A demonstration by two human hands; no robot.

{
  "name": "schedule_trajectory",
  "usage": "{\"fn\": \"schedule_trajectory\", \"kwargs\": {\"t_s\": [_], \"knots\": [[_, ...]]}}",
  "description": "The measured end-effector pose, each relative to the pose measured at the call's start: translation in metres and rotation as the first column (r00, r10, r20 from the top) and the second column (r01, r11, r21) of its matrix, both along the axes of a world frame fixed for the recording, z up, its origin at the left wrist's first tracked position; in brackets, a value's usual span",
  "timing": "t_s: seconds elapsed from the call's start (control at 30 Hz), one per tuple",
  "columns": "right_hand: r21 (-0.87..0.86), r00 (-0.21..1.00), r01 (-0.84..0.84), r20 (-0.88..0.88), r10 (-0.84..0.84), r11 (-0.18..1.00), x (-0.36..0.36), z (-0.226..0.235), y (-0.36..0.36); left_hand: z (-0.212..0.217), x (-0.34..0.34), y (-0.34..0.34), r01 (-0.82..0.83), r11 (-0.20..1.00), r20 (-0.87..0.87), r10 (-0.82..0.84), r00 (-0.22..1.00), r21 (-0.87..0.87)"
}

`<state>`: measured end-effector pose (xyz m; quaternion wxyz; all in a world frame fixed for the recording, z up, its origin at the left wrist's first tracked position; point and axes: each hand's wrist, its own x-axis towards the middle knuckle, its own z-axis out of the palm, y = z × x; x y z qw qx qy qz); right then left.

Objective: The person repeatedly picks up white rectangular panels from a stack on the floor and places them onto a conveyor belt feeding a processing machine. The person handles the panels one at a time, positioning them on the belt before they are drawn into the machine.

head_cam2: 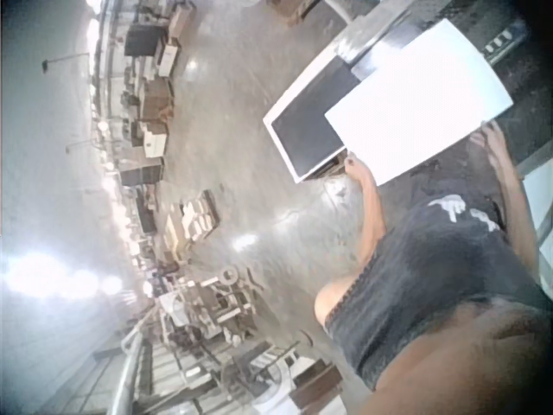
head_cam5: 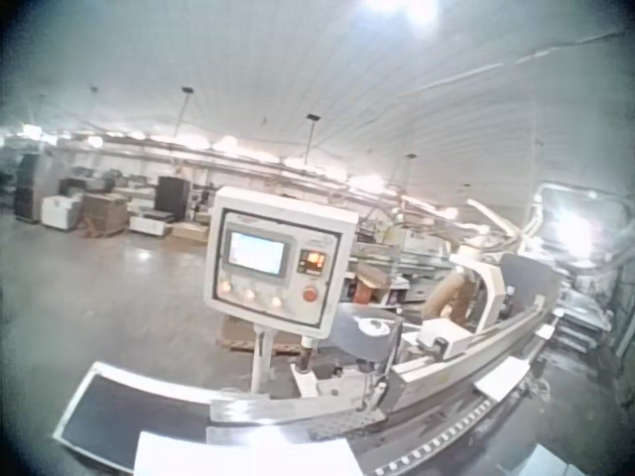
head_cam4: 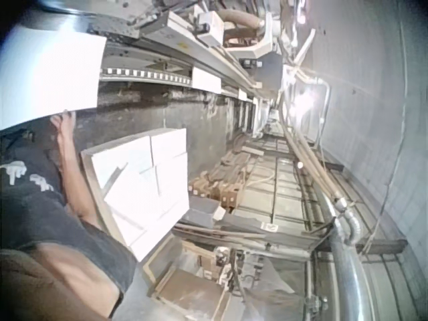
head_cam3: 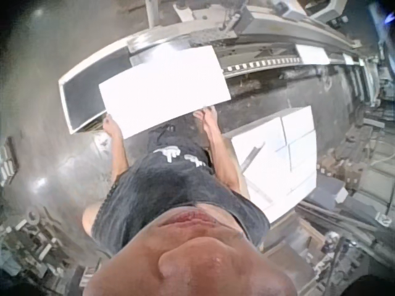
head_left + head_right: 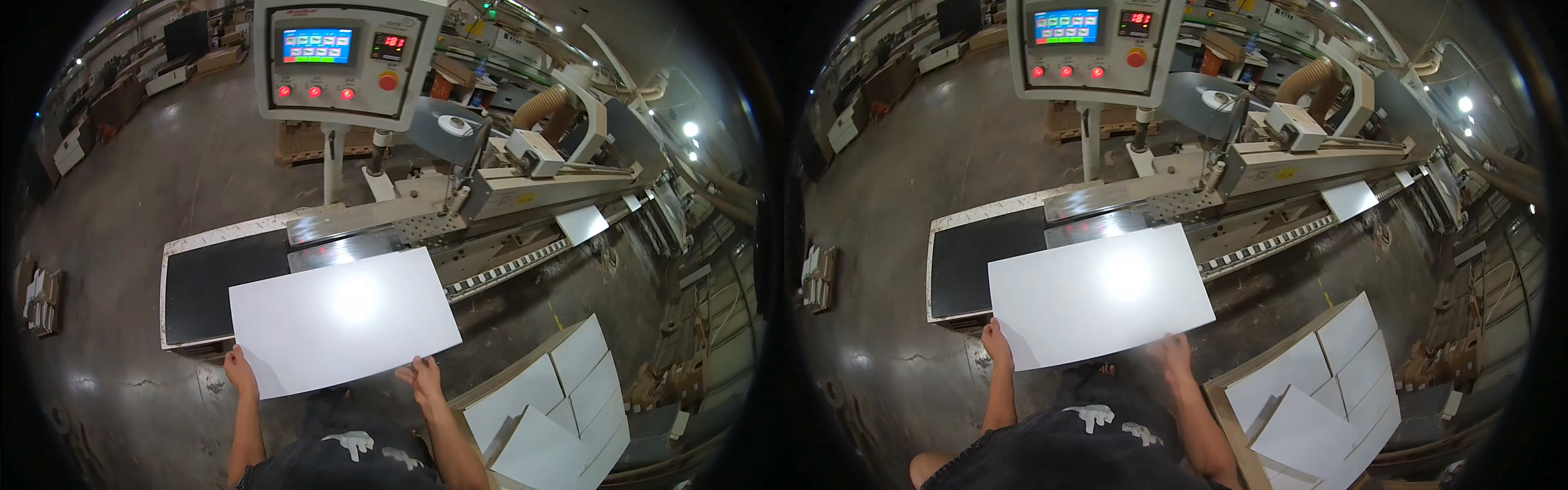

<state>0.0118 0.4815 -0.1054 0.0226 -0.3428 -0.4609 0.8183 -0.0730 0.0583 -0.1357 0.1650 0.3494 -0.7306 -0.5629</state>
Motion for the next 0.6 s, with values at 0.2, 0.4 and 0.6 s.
{"fn": "schedule_trajectory", "kwargs": {"t_s": [0.2, 0.4, 0.6], "knots": [[0.003, 1.0, -0.004, 0.027, 0.004, 1.0, -0.067, 0.01, -0.023, -0.013, -0.025, -0.025, -0.005, 0.998, 0.069, 0.0, 0.998, 0.063], [0.182, 0.984, 0.127, 0.103, -0.147, 0.975, -0.109, 0.037, -0.032, 0.012, -0.057, -0.011, 0.165, 0.979, 0.182, -0.185, 0.966, 0.116], [0.156, 0.99, 0.086, 0.093, -0.101, 0.984, -0.125, 0.035, -0.028, 0.016, -0.083, -0.008, 0.193, 0.979, 0.207, -0.202, 0.957, 0.064]]}}
